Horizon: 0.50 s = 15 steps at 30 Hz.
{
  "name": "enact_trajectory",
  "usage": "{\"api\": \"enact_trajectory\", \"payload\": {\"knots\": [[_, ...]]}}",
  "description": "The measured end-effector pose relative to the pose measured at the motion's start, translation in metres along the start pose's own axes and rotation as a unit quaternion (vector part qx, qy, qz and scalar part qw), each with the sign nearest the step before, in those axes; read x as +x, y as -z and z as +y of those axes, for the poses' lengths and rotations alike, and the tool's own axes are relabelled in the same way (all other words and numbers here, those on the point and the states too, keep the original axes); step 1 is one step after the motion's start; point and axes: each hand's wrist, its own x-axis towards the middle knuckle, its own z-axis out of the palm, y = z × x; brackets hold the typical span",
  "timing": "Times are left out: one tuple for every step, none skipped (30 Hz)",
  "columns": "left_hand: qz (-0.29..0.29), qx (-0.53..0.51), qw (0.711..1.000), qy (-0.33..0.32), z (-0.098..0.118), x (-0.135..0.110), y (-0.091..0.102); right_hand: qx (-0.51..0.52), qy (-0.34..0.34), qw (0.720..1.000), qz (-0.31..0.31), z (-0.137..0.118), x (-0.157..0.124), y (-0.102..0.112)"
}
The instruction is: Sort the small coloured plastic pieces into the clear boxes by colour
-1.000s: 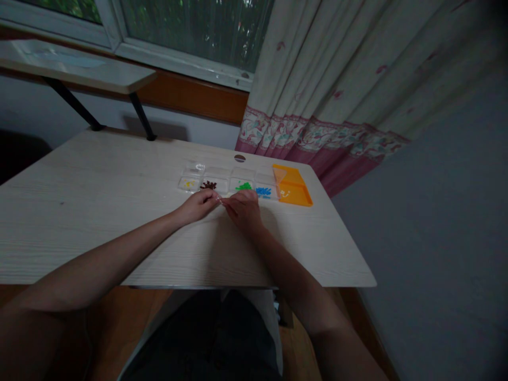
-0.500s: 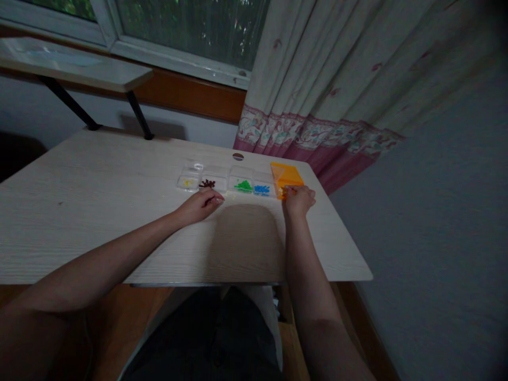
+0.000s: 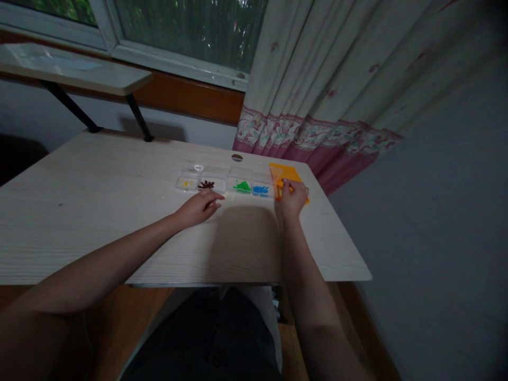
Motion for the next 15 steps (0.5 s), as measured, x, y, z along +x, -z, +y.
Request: {"api": "enact_trajectory", "payload": {"knots": [[0.0,0.012,1.0,-0.007,0.0,0.0,-0.002,0.004,0.012,1.0,0.0,-0.008,-0.004,-0.002],[0.002,0.023,1.0,-0.012,0.0,-0.001,-0.003,0.01,0.036,0.999,-0.01,-0.016,-0.009,-0.005],[0.005,0.034,0.999,-0.013,0.0,-0.001,-0.006,0.016,0.066,0.997,-0.032,-0.024,-0.014,-0.008],[0.008,0.046,0.999,-0.012,-0.001,-0.001,-0.008,0.022,0.089,0.995,-0.05,-0.031,-0.019,-0.012],[0.008,0.06,0.998,-0.013,-0.001,-0.001,-0.009,0.028,0.109,0.991,-0.07,-0.037,-0.023,-0.016],[0.006,0.075,0.997,-0.015,-0.001,-0.001,-0.011,0.035,0.124,0.988,-0.086,-0.042,-0.027,-0.019],[0.001,0.089,0.996,-0.018,-0.001,0.0,-0.012,0.04,0.136,0.985,-0.097,-0.046,-0.03,-0.022],[-0.005,0.101,0.995,-0.02,0.0,0.0,-0.012,0.044,0.144,0.983,-0.105,-0.048,-0.032,-0.024],[-0.01,0.109,0.994,-0.02,0.001,0.001,-0.012,0.048,0.15,0.981,-0.11,-0.049,-0.033,-0.025],[-0.014,0.115,0.993,-0.019,0.003,0.003,-0.012,0.05,0.153,0.981,-0.112,-0.05,-0.034,-0.026],[-0.015,0.119,0.993,-0.014,0.004,0.004,-0.012,0.051,0.154,0.98,-0.112,-0.049,-0.034,-0.026],[-0.015,0.124,0.992,-0.009,0.006,0.005,-0.012,0.052,0.154,0.98,-0.112,-0.048,-0.033,-0.026],[-0.014,0.13,0.991,-0.004,0.007,0.006,-0.012,0.052,0.152,0.981,-0.113,-0.047,-0.033,-0.026],[-0.012,0.136,0.991,0.0,0.008,0.007,-0.013,0.05,0.15,0.981,-0.114,-0.047,-0.032,-0.026],[-0.01,0.14,0.99,0.003,0.008,0.007,-0.014,0.049,0.149,0.981,-0.116,-0.046,-0.032,-0.026]]}}
